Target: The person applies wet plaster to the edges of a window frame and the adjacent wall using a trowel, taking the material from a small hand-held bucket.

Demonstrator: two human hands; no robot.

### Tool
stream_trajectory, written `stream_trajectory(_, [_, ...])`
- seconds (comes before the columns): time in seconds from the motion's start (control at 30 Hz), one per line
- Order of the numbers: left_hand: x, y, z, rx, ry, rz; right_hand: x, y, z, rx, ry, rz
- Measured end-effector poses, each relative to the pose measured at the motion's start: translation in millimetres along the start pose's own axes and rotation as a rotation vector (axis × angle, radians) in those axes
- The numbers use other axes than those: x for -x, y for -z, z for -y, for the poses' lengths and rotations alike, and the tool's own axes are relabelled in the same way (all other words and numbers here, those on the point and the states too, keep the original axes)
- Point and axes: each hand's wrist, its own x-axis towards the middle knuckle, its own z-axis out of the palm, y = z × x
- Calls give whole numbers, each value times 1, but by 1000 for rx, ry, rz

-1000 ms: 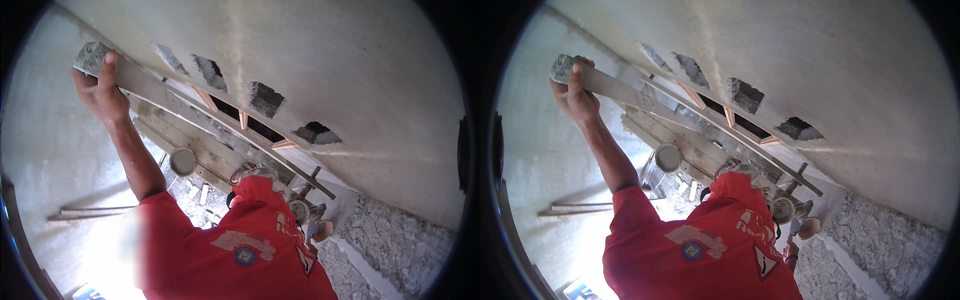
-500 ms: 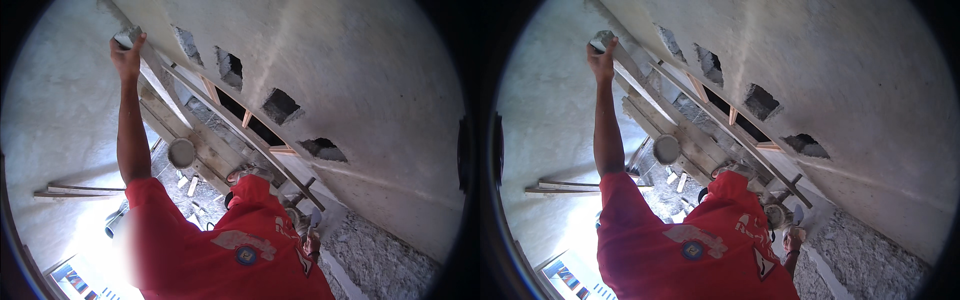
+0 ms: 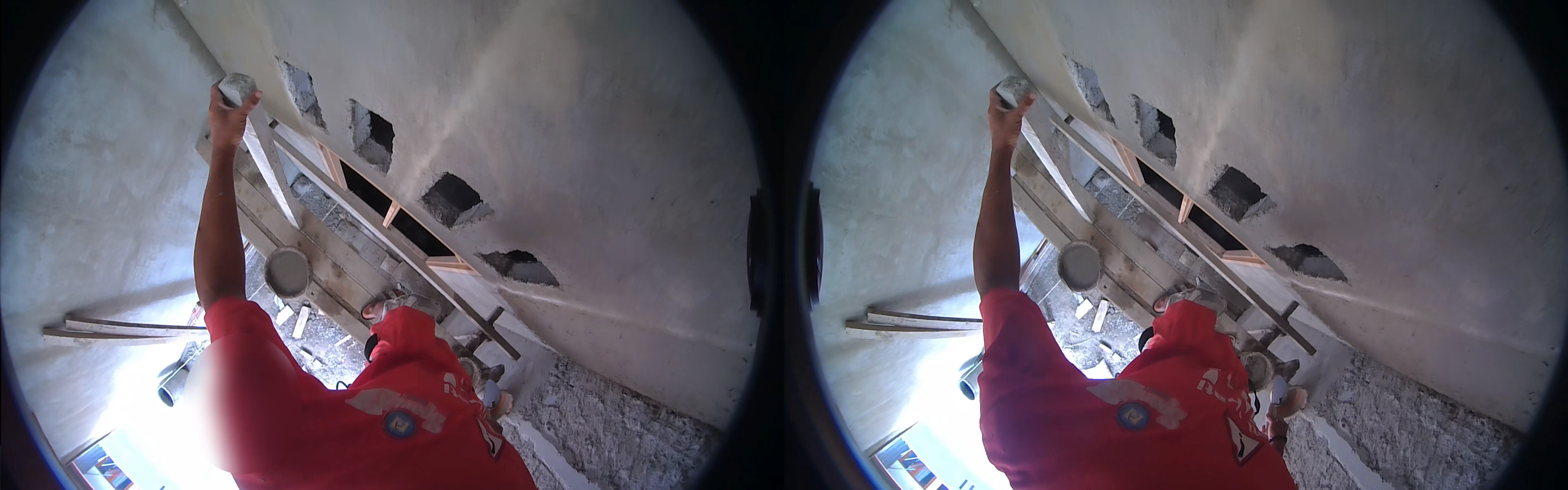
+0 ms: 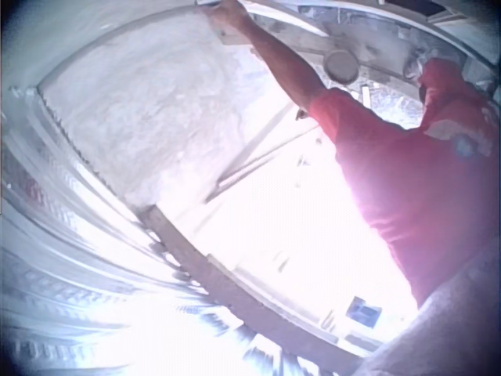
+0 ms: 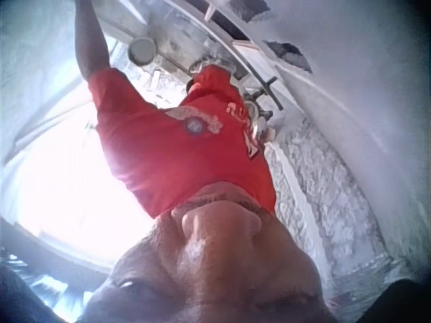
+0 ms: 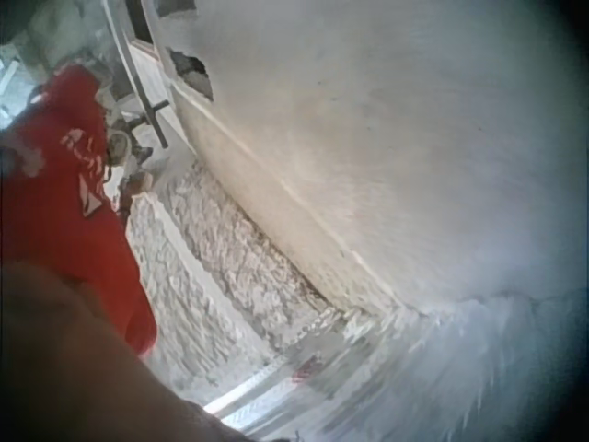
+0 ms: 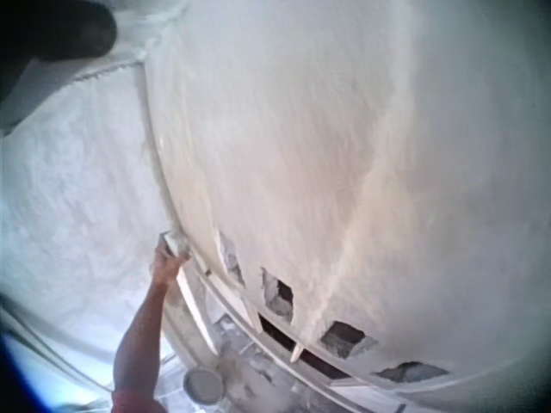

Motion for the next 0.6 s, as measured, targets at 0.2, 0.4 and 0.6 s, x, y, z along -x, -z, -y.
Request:
stream_trajectory(0.2, [-65, -29, 20, -181, 107, 83, 0, -14, 8, -25, 4, -28])
stream_trajectory(0.4, [-123, -50, 61, -401, 164, 86, 17, -30, -15, -45, -28, -32])
stream_trajectory(0.6, [-128, -87, 54, -454, 216, 66, 45, -30, -44, -53, -138, -85])
